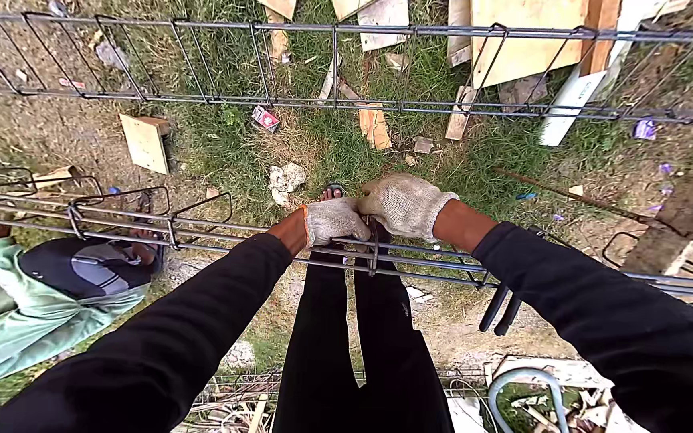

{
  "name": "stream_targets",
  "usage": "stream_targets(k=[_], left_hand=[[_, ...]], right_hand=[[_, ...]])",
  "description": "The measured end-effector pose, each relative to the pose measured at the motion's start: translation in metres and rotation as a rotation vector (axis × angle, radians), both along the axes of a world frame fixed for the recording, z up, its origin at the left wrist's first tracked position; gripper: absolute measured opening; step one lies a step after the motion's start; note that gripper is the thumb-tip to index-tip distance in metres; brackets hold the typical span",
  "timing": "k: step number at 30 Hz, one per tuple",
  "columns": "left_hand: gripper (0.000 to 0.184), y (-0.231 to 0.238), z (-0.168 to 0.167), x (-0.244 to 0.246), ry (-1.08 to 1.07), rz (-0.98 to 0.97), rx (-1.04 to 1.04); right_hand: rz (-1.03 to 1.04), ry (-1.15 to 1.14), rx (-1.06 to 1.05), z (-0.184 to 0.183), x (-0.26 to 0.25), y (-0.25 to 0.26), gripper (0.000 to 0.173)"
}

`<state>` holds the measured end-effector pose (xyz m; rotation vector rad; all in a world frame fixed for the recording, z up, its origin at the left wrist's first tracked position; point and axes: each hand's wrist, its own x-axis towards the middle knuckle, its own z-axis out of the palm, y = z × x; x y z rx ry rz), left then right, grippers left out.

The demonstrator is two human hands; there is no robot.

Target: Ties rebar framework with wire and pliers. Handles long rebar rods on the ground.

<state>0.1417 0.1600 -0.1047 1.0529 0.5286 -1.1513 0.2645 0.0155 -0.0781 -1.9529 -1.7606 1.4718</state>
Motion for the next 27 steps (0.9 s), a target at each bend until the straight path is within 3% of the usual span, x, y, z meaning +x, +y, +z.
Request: stream_targets(k=[10, 27], left_hand=[[0.036, -0.006, 0.000, 0.008, 0.083, -0.016, -0.017], [0.031, -0.008, -0.016, -0.003, 0.092, -0.024, -0.090]], right_hand=[[-0.110, 0.051, 0.009, -0.002, -0.007, -0.024, 0.012], [0.026, 0.071, -0.153, -0.017, -0.003, -0.008, 0.008]])
